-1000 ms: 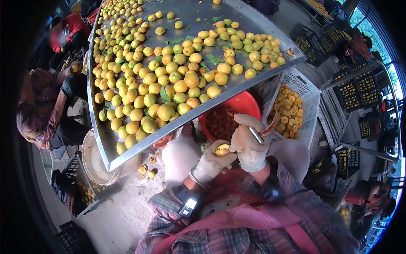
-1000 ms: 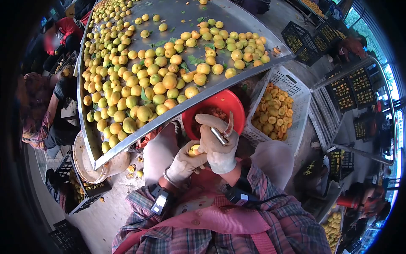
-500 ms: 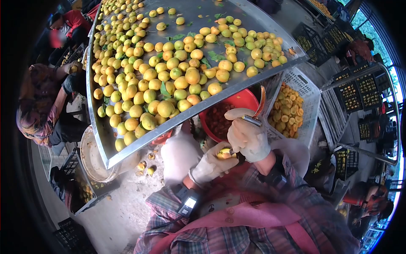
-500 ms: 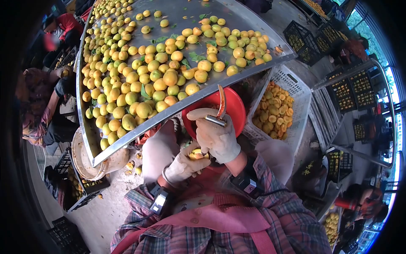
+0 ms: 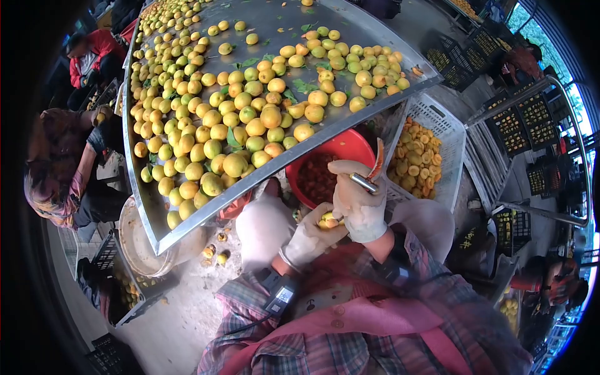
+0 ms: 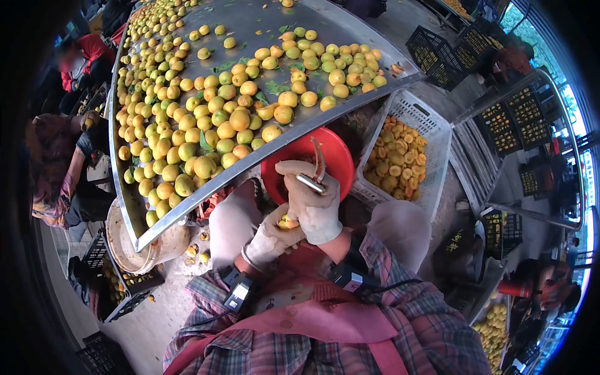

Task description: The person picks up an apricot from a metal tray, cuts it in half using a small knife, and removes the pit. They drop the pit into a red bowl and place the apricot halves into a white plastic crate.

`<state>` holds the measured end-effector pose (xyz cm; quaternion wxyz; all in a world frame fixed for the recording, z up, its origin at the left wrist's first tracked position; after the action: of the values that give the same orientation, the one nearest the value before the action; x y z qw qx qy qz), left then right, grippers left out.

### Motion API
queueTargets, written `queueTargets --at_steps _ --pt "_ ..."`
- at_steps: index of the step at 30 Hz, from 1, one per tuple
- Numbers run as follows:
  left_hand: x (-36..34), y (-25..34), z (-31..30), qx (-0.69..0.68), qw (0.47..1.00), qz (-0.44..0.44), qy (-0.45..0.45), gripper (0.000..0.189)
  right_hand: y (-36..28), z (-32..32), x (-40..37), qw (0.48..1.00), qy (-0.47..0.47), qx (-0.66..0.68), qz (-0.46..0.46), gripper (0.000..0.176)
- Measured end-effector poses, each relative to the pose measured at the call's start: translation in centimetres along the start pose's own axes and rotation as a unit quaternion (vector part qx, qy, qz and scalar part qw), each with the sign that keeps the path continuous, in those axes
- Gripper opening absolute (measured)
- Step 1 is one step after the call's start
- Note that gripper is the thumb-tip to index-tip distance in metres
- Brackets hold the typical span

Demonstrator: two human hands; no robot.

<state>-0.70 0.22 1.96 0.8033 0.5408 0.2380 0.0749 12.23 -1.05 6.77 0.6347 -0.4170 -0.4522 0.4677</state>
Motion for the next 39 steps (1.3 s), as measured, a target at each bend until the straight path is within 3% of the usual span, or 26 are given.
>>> queueTargets --at_steps 1,2,4,8,9,10,11,12,13,15,16,17,18,19,21,22,23,24,25,26,29,32,34,35,38,39 --pt "0.1 0.0 0.0 0.005 1.0 0.008 0.001 0.033 -0.1 0.1 -0.1 0.99 -0.028 -0.122 -0.067 0.022" --pt "0.2 -0.2 0.1 0.006 1.0 0.009 0.0 0.033 0.0 -0.2 -0.2 0.99 -0.028 -0.124 -0.068 0.022" --pt "0.4 -1.2 0.3 0.034 0.998 0.054 0.009 0.037 0.0 -0.5 -0.3 0.957 -0.146 -0.239 -0.076 0.039" --pt "0.6 -2.7 -0.8 0.058 0.995 0.065 -0.039 0.035 0.2 -0.2 0.6 0.967 -0.216 -0.132 0.01 0.019" --pt "0.6 -3.1 -1.0 0.101 0.986 0.124 -0.056 0.032 -0.9 0.4 0.5 0.965 -0.208 -0.122 0.099 0.014" --pt "0.6 -3.3 -1.1 0.144 0.97 0.183 -0.074 0.029 -0.7 0.1 0.4 0.965 -0.209 -0.122 0.099 0.014" --pt "0.4 -2.8 -1.0 0.144 0.97 0.183 -0.074 0.029 -0.4 -0.4 0.3 0.943 -0.253 -0.215 0.031 0.019" --pt "0.1 -1.9 -0.7 0.136 0.983 0.099 -0.076 0.028 -0.4 -0.6 0.2 0.905 -0.294 -0.305 -0.037 0.025" --pt "-0.1 -1.2 -0.6 0.127 0.989 0.015 -0.076 0.027 -0.6 -0.6 0.0 0.905 -0.294 -0.306 -0.037 0.025" --pt "-0.2 -0.7 -0.5 0.103 0.989 -0.028 -0.1 0.028 -1.1 -0.4 -0.2 0.938 -0.287 -0.147 0.123 0.024" --pt "-0.3 -0.6 -0.5 0.079 0.987 -0.072 -0.124 0.03 -1.0 -0.8 -0.1 0.939 -0.286 -0.147 0.123 0.024" --pt "-0.3 -0.7 -0.4 0.079 0.986 -0.072 -0.125 0.03 -1.1 -1.2 0.2 0.886 -0.302 -0.349 -0.049 0.018" --pt "-0.3 -0.8 -0.4 0.074 0.988 -0.029 -0.13 0.03 -1.3 -1.3 0.3 0.767 -0.296 -0.526 -0.217 0.013" --pt "-0.3 -1.0 -0.3 0.069 0.988 0.014 -0.135 0.029 -1.5 -1.3 0.2 0.768 -0.294 -0.527 -0.217 0.013" --pt "0.3 -2.2 -0.3 0.09 0.988 0.009 -0.121 0.028 -2.2 -0.7 0.2 0.71 -0.273 -0.614 -0.21 0.013" --pt "0.7 -3.2 -0.3 0.11 0.988 0.004 -0.105 0.026 -1.6 -0.2 0.1 0.71 -0.271 -0.615 -0.21 0.013" --pt "1.2 -5.4 -0.6 0.111 0.988 0.003 -0.106 0.026 -0.3 0.3 0.0 0.881 -0.254 -0.394 -0.067 0.014" --pt "1.7 -8.2 -1.0 -0.029 0.991 0.047 -0.119 0.03 0.6 0.7 0.0 0.965 -0.212 -0.134 0.081 0.015" --pt "2.0 -9.7 -1.2 -0.168 0.973 0.09 -0.13 0.035 0.0 1.3 0.2 0.946 -0.252 -0.142 0.149 0.015" --pt "2.1 -9.7 -1.3 -0.168 0.973 0.089 -0.13 0.035 0.5 1.6 0.1 0.928 -0.28 -0.146 0.199 0.016" --pt "2.2 -9.9 -1.3 -0.139 0.974 0.095 -0.15 0.038 -0.2 2.1 -0.1 0.911 -0.323 -0.196 0.166 0.015" --pt "2.2 -10.0 -1.3 -0.112 0.974 0.102 -0.169 0.041 -1.1 1.5 -0.1 0.907 -0.375 -0.128 0.144 0.015" --pt "2.3 -10.1 -1.4 -0.094 0.973 0.108 -0.182 0.043 -1.4 1.2 -0.4 0.886 -0.409 -0.213 -0.035 0.013" --pt "2.3 -10.1 -1.4 -0.084 0.972 0.11 -0.188 0.044 -1.5 1.5 0.1 0.882 -0.454 -0.122 0.029 0.014" --pt "2.4 -10.0 -1.4 -0.055 0.969 0.118 -0.21 0.047 -3.3 2.0 -0.3 0.903 -0.381 -0.193 0.042 0.015" --pt "2.4 -10.0 -1.5 -0.045 0.968 0.12 -0.218 0.048 -3.1 1.9 0.1 0.902 -0.368 -0.108 0.198 0.014"
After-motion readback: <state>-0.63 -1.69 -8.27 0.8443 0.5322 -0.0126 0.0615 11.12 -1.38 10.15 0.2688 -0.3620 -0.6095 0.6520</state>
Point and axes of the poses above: each hand's wrist, its own x-axis towards the middle knuckle, its own z-axis out of the palm, y = z × x, the point moved 1 cm from there along x, towards the middle knuckle, and after that the axes turned 13 degrees about -y, right-handed, at the moved point
